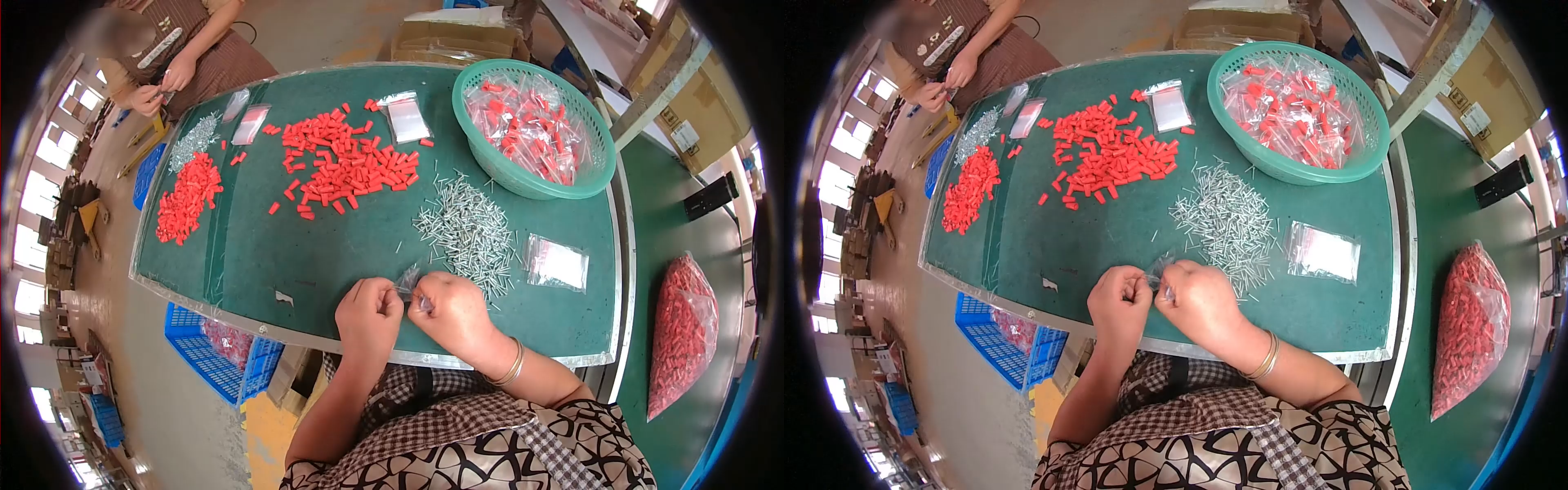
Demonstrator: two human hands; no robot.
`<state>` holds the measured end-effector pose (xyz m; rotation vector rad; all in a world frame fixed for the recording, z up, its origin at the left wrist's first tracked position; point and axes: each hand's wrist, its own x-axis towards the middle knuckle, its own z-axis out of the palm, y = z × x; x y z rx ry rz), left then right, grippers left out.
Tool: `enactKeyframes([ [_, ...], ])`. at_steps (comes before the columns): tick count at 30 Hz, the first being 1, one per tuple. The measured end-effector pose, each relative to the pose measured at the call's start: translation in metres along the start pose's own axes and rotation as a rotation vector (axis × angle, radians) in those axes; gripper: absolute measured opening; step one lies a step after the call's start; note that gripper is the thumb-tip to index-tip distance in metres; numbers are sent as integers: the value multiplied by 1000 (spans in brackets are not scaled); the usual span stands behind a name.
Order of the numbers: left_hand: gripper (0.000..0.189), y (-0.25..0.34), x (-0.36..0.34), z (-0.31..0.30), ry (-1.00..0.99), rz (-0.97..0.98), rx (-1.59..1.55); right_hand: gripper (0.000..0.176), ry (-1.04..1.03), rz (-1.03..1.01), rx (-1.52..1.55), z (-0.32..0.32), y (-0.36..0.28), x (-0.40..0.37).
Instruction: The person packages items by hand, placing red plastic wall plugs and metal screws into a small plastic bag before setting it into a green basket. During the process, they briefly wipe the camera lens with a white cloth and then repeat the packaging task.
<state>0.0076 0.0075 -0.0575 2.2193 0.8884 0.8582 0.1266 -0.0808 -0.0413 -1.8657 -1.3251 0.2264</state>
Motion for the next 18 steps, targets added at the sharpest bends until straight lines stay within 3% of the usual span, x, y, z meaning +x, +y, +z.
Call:
enactKeyframes([
  [2,21,-1,0,2,40,45,10,11,15,-17,-18,-2,-1,0],
  [4,30,4,0,-3,-43,-159,-164,17,11,-58,-51,-7,-1,0],
  [5,35,7,1,-7,-84,-263,-251,25,-4,-58,-37,-11,-4,1],
  [10,54,13,7,-23,-154,-260,-336,63,-222,-169,-70,-24,-11,10],
  [18,58,18,6,-32,-201,-190,-322,53,-208,-129,149,-15,-3,7],
])
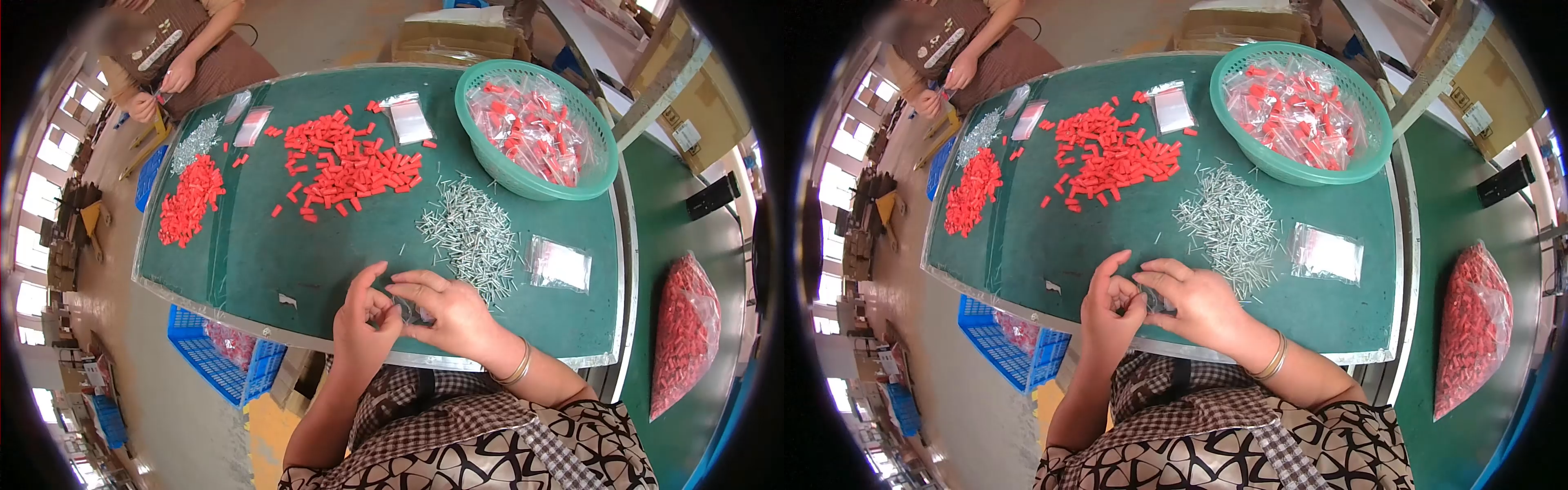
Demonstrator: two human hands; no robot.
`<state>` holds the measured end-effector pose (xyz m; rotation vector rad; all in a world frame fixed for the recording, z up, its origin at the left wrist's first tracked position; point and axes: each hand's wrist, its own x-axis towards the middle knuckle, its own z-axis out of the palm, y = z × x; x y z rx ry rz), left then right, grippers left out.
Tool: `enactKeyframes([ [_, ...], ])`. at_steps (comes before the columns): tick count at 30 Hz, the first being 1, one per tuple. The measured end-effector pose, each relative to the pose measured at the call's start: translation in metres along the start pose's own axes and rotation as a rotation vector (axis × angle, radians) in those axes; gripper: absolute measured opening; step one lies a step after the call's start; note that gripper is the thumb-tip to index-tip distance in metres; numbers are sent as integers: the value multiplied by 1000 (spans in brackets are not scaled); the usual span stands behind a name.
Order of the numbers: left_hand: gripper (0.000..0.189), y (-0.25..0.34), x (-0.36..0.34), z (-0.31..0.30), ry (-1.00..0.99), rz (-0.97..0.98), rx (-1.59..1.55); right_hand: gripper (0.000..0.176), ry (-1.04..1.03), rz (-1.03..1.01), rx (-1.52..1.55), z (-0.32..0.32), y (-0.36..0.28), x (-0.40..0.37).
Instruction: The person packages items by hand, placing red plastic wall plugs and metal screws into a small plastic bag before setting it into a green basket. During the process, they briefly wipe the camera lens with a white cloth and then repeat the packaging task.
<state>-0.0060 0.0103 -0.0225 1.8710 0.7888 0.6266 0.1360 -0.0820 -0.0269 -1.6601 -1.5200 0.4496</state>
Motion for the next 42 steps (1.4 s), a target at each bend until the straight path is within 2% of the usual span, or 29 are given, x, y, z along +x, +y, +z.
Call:
enactKeyframes([
  [8,57,-9,-3,-4,-49,-70,-165,50,0,36,94,3,3,0],
  [11,47,-7,4,-15,-10,-86,-247,50,24,48,142,1,3,3],
  [14,34,-30,32,-39,157,-30,21,48,57,29,128,2,5,3],
  [15,27,-47,49,-49,217,112,213,48,48,41,120,1,2,3],
  [17,28,-62,80,-65,285,131,403,48,33,55,110,0,0,3],
  [21,27,-78,122,-77,146,337,783,47,39,50,114,1,0,2],
  [22,25,-81,128,-82,92,334,823,47,46,46,118,0,1,3],
  [24,21,-81,138,-86,-22,325,897,47,26,73,137,-1,2,4],
  [27,15,-72,139,-82,-63,266,1019,46,22,94,139,-1,2,3],
  [30,11,-81,140,-82,-29,298,1000,46,46,111,134,-1,1,4],
  [33,11,-71,127,-75,21,144,784,45,74,133,165,-3,1,5],
  [36,9,-78,115,-69,55,314,807,45,62,162,179,-4,1,5],
  [40,13,-76,117,-77,11,289,880,45,53,139,173,1,2,4],
  [42,15,-74,119,-78,-37,302,976,45,15,190,183,-1,-1,4],
])
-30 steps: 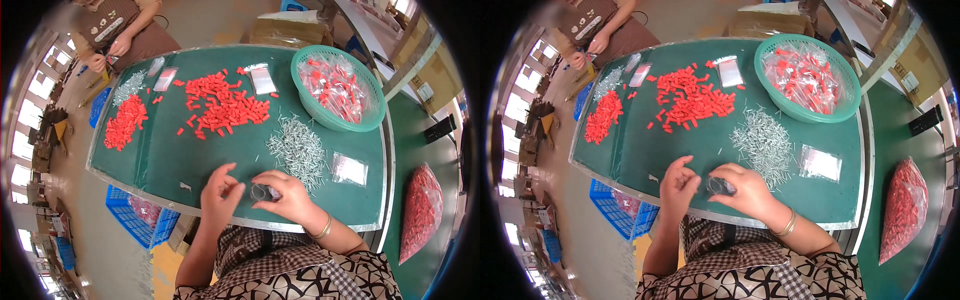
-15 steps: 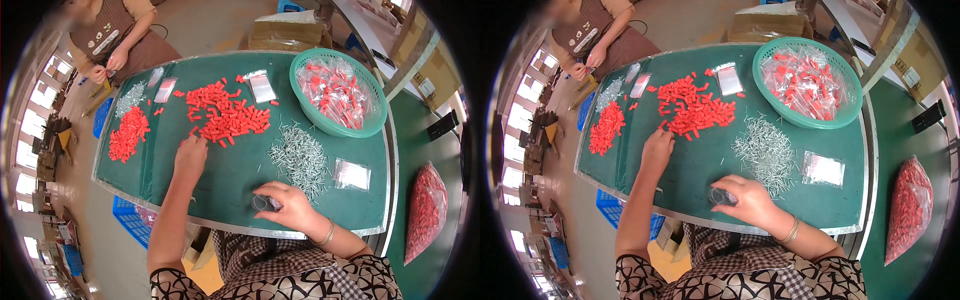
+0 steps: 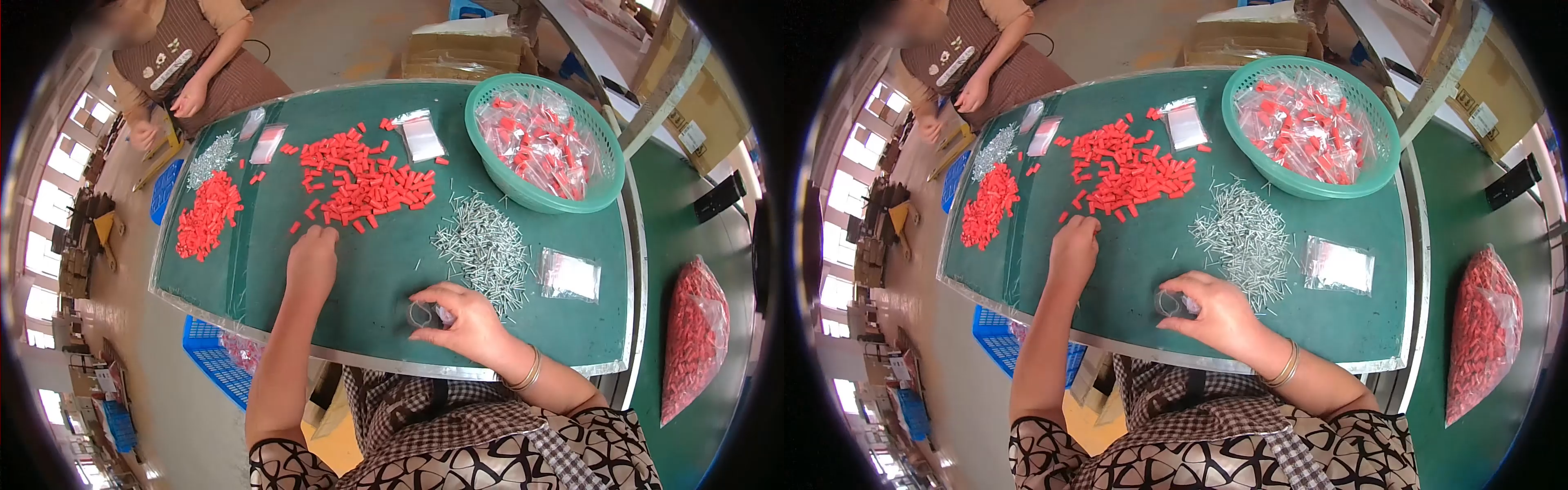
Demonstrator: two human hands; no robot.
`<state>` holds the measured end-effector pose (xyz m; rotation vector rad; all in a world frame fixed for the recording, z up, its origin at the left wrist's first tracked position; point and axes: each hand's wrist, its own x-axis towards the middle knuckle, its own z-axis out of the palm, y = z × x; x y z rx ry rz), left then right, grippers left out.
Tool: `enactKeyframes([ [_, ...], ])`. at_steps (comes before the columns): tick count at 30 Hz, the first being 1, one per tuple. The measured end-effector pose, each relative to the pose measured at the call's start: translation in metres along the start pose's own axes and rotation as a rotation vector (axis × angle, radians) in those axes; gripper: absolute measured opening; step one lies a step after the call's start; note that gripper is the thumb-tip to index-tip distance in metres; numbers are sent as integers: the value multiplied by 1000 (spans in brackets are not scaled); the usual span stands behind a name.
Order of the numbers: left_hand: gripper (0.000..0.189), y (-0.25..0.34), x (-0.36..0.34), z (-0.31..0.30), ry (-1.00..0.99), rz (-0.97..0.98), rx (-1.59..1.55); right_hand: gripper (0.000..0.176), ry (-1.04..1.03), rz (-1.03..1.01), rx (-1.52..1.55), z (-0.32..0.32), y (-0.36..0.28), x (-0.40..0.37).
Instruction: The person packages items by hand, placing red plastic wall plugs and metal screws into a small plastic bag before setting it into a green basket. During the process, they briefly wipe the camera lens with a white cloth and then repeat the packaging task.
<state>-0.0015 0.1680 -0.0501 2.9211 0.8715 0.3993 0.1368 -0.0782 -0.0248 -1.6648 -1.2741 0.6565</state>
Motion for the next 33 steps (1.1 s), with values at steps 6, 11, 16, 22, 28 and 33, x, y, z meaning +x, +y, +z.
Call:
enactKeyframes([
  [6,15,66,-34,-40,-83,-390,-1191,44,38,14,-1,-3,2,-1],
  [11,14,107,-62,-44,-110,-146,-1231,44,21,1,26,1,2,0],
  [16,22,107,-68,-47,-136,-169,-1226,44,39,-21,46,0,2,-2],
  [22,19,119,-64,-58,-15,64,-983,44,63,-41,61,-1,2,-2],
  [28,18,111,-63,-56,122,-17,-950,44,71,-35,74,-4,-2,-4],
  [33,16,100,-42,-29,103,-111,-840,49,46,-70,62,-10,-10,-10],
])
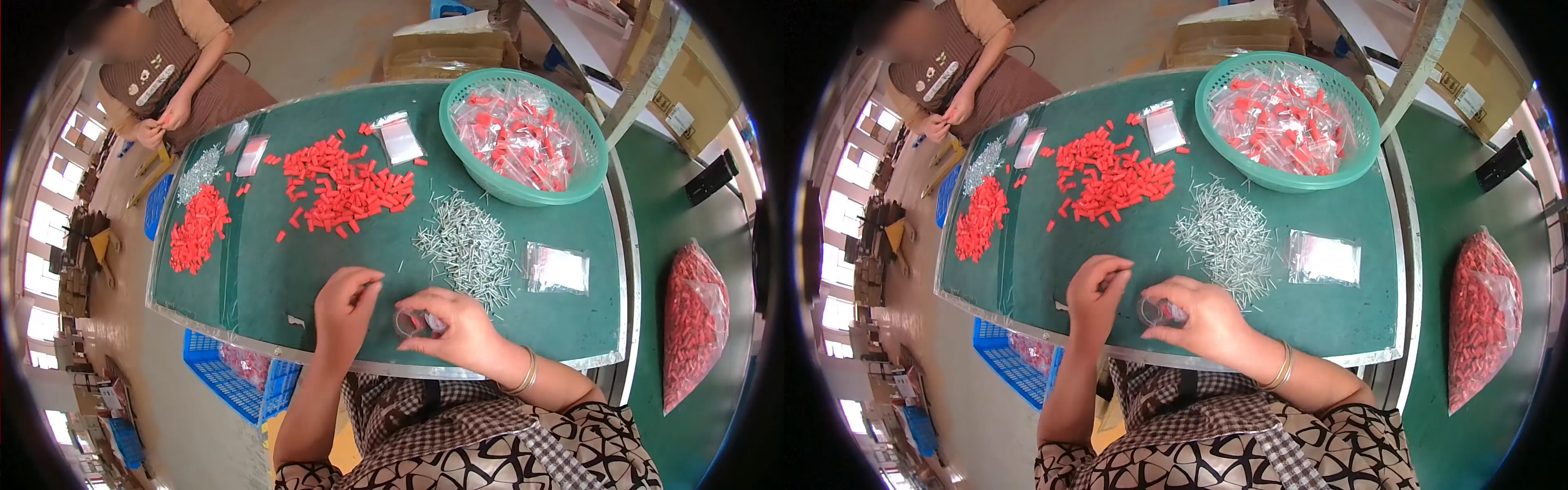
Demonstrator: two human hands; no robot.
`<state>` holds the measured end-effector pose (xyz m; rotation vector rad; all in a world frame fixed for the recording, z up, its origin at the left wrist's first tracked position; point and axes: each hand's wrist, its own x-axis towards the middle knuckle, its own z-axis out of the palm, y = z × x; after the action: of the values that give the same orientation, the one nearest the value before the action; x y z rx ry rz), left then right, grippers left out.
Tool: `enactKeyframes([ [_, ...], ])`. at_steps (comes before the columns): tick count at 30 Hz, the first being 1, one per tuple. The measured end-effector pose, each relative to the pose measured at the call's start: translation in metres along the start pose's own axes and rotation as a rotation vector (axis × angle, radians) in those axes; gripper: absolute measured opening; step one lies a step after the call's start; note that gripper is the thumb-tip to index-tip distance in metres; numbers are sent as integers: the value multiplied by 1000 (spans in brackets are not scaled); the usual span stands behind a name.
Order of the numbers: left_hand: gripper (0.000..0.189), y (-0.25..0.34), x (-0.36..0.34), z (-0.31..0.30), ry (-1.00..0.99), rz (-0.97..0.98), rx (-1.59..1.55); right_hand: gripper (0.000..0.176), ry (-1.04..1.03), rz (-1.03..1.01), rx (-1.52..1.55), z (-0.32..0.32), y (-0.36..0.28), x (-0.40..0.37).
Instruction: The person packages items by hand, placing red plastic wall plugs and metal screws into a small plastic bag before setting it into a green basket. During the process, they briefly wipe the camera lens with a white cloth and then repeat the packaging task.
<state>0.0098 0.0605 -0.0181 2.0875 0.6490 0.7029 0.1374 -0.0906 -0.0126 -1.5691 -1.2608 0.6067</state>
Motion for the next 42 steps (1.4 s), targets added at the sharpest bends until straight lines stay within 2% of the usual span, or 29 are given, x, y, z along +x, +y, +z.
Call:
enactKeyframes([
  [3,21,-3,18,18,-154,-76,241,46,-10,-7,17,-2,-2,-11],
  [7,16,-16,28,46,-140,147,625,43,17,5,-8,-13,7,-23],
  [10,10,-14,38,54,-289,114,848,44,31,14,-14,-17,13,-28],
  [13,6,-23,49,51,-338,162,793,47,30,10,6,-19,17,-26],
  [16,5,-20,61,43,-245,259,510,46,35,4,37,-19,19,-28],
  [19,5,-17,70,53,-174,391,442,44,23,0,69,-20,19,-30],
  [22,7,-18,71,59,-280,428,608,45,31,-9,84,-22,18,-29],
  [28,8,-23,72,61,-347,383,709,46,69,-55,93,-20,19,-29],
  [34,7,-32,69,62,-198,333,492,44,54,-30,92,-22,18,-30],
  [40,9,-27,61,51,-156,122,287,43,51,2,76,-22,20,-29],
  [42,10,-19,57,43,-156,118,297,42,58,17,64,-21,20,-29],
])
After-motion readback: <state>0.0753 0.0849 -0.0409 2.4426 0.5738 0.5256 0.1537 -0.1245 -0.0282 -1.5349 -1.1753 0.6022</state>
